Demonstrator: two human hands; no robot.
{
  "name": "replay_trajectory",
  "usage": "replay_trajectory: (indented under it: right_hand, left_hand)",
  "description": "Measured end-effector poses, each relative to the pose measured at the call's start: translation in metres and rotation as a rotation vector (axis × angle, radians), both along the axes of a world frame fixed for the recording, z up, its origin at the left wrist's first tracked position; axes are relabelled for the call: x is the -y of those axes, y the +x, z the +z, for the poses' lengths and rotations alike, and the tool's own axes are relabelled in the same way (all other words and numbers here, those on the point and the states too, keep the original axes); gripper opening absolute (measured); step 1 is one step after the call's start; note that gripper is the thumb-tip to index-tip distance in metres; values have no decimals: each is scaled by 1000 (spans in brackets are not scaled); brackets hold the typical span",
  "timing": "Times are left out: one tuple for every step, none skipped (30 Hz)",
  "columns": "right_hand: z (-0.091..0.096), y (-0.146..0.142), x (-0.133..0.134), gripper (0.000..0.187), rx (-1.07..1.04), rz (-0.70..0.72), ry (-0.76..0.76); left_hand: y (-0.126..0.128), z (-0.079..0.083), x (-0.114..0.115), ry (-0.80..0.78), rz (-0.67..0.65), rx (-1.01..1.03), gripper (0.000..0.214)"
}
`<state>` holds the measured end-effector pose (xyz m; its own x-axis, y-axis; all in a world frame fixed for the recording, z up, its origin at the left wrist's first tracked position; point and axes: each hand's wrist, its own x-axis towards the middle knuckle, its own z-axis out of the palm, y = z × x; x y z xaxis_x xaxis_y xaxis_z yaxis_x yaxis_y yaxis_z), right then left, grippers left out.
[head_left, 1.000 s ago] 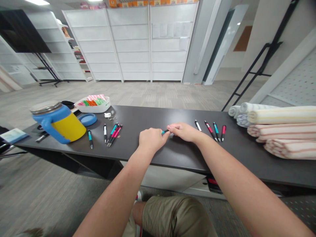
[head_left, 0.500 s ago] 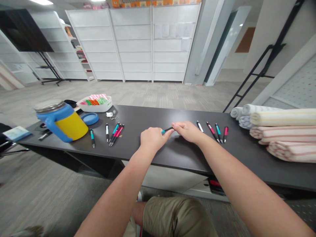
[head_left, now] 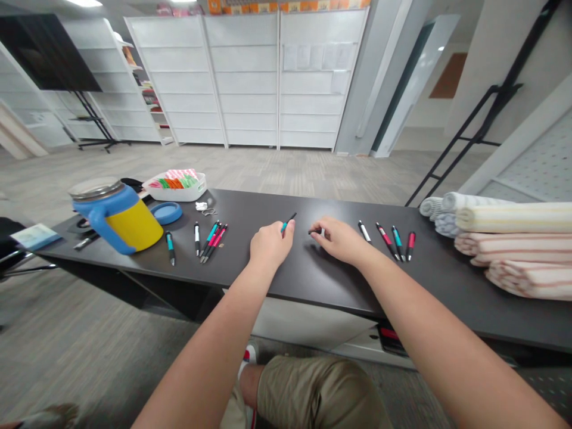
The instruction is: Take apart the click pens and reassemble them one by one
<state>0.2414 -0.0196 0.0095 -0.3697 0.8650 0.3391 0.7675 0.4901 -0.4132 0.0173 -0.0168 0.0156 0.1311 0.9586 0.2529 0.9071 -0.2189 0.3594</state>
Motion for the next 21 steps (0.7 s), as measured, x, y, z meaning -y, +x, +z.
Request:
replay_trajectory:
  right_hand:
    - [-1, -4, 2, 20, 23, 10, -8]
    - [-1, -8, 3, 22, 37, 3, -15]
    - [-2, -10, 4, 24, 53, -6, -25]
    - [-2, -12, 5, 26, 68, -15, -36]
    - [-2, -13, 5, 28, 83, -20, -49]
    - [-2, -13, 6, 29, 93, -18, -64]
    - [-2, -12, 6, 32, 95, -10, -77]
    - [-1, -11, 6, 35, 91, 5, -91]
    - [0, -10, 7, 38, 83, 27, -108]
    - [1, -8, 7, 40, 76, 54, -129]
    - [3, -7, 8, 41, 69, 84, -149]
    - [4, -6, 8, 41, 67, 112, -170]
    - [6, -5, 9, 41, 66, 137, -188]
    - [7, -5, 10, 41, 68, 158, -205]
    - [9, -5, 10, 41, 72, 177, -217]
    - [10, -5, 10, 42, 76, 194, -228]
    - [10, -5, 11, 42, 79, 209, -237]
    - [10, -5, 11, 40, 82, 221, -243]
    - [10, -6, 10, 38, 82, 228, -246]
    - [9, -6, 10, 35, 80, 230, -246]
    - [8, -6, 10, 33, 77, 228, -243]
  left_hand:
    - [1, 0, 0, -2, -5, -5, 66]
    - [2, 1, 0, -8, -8, -12, 65]
    - [3, 1, 0, -16, -10, -21, 64]
    - [3, 1, 0, -23, -11, -29, 63]
    - [4, 1, 0, -28, -11, -37, 63]
    - [4, 1, 0, -32, -13, -44, 62]
    - [4, 1, 0, -33, -11, -50, 62]
    - [5, 1, 0, -34, -8, -56, 62]
    - [5, 1, 0, -35, -5, -63, 62]
    - [5, 2, 0, -37, -1, -71, 61]
    - [5, 2, 1, -37, 1, -78, 61]
    - [5, 2, 1, -37, 3, -83, 60]
    - [6, 2, 1, -37, 4, -87, 60]
    - [6, 2, 1, -37, 4, -89, 60]
    - [6, 1, 1, -34, 6, -90, 60]
    - [6, 0, 1, -30, 5, -90, 60]
    - [6, -1, 0, -26, 4, -91, 60]
    - [6, -2, 0, -20, 2, -92, 60]
    - [6, -3, 0, -15, -1, -92, 60]
    - [6, -3, -1, -12, -4, -92, 60]
    - [6, -3, -1, -12, -5, -90, 60]
